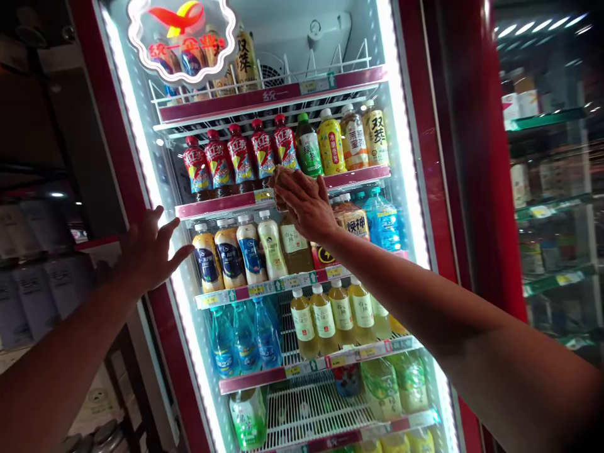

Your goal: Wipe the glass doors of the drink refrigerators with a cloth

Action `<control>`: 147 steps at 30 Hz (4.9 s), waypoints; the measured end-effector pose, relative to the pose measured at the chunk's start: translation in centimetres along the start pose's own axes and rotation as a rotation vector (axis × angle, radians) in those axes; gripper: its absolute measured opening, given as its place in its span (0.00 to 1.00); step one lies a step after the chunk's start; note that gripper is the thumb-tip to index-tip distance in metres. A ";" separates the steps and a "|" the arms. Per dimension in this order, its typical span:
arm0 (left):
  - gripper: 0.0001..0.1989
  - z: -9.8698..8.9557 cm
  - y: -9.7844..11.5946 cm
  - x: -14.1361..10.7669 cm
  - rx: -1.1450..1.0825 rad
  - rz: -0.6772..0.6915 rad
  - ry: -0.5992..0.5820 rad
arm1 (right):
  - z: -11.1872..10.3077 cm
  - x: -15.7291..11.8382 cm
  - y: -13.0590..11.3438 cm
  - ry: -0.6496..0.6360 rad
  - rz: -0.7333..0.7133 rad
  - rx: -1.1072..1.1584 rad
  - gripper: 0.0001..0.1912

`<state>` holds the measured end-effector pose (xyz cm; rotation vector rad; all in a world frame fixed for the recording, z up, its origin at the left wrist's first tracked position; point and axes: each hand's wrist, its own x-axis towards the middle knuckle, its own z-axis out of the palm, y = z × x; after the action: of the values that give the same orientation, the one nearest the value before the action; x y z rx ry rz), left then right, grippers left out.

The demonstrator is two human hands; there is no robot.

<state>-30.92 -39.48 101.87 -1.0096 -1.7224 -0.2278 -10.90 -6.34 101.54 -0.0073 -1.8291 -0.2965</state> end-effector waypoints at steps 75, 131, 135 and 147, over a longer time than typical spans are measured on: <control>0.42 6.8 19.8 9.4 -0.075 0.162 0.269 | -8.3 -9.8 24.1 0.198 0.267 -0.202 0.28; 0.42 8.6 28.6 5.7 -0.267 -0.060 0.303 | -3.2 -12.0 12.3 0.192 0.288 -0.128 0.29; 0.42 8.5 28.6 5.7 -0.286 -0.062 0.298 | -3.9 -13.1 12.5 0.115 0.211 -0.166 0.29; 0.39 8.4 28.5 5.6 -0.347 -0.063 0.272 | -2.0 -11.5 8.6 0.177 0.258 -0.117 0.29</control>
<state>-16.75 -13.91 94.24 -1.1160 -1.4949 -0.6926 -4.46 3.26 92.80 -0.2877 -1.6123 -0.2143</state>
